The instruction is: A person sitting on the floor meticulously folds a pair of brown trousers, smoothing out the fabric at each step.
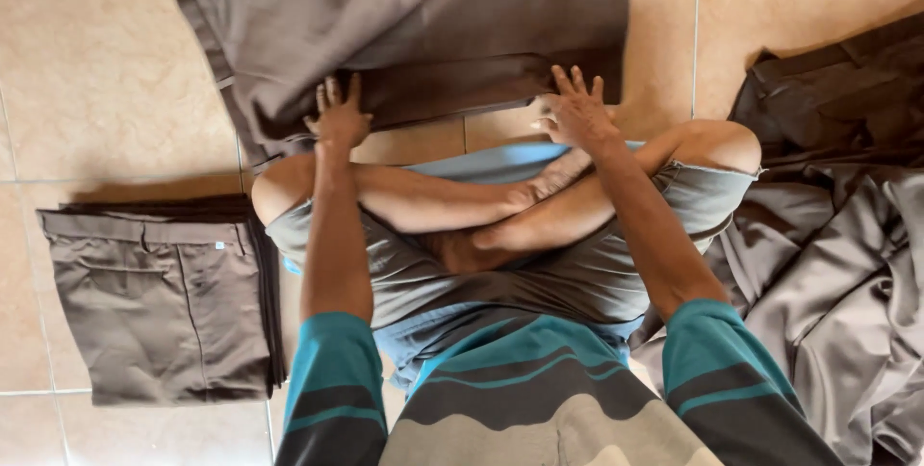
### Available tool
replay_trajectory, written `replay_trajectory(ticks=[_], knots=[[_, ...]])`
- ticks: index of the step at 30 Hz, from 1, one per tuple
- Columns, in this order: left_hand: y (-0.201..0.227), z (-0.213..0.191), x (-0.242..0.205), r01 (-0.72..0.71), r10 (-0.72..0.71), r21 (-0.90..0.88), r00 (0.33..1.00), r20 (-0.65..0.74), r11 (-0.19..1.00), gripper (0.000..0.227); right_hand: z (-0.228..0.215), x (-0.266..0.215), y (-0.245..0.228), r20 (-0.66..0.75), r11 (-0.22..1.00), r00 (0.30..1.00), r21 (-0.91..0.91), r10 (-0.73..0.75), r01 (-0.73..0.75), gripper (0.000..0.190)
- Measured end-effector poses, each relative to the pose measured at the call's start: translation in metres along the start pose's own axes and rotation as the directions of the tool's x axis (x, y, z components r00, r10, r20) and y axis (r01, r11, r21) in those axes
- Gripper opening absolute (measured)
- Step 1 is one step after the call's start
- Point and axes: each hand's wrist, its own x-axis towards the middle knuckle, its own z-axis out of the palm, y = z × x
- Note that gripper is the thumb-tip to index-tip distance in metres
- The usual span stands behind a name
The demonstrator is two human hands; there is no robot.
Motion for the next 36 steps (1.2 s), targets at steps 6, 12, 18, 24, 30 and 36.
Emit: replay_trajectory(ticks=[6, 12, 18, 24, 30, 36], knots=[[-0.020, 0.003, 0.002, 0.071, -0.070, 0.034, 0.997, -0.020, 0.997, 0.081, 0.011, 0.021, 0.018, 0.003, 0.934, 1.000, 0.356, -0.026, 0.024, 0.042], [-0.004, -0.008, -0.022, 0.150, -0.144, 0.041, 0.982, -0.124, 0.988, 0.095, 0.026, 0.037, 0.051, -0.458, 0.853, 0.812, 0.515, 0.363, -0.091, 0.023], [0.004, -0.027, -0.029, 0.145, -0.146, -0.021, 0.988, -0.049, 0.989, 0.091, 0.035, 0.047, 0.077, -0.153, 0.582, 0.655, 0.635, 0.740, -0.509, 0.071], [-0.001, -0.039, -0.033, 0.227, -0.222, -0.083, 0.973, 0.061, 0.970, 0.090, 0.024, 0.040, 0.076, -0.030, 0.544, 0.684, 0.631, 0.729, -0.553, 0.021], [-0.011, 0.008, -0.009, 0.136, -0.129, 0.021, 0.972, -0.195, 0.991, 0.095, 0.035, 0.046, 0.074, -0.233, 0.688, 0.734, 0.601, 0.638, -0.407, 0.022], [-0.015, 0.028, 0.008, 0.128, -0.094, 0.098, 0.952, -0.292, 0.987, 0.095, -0.008, 0.036, 0.024, -0.266, 0.789, 0.914, 0.608, 0.305, -0.086, 0.040]])
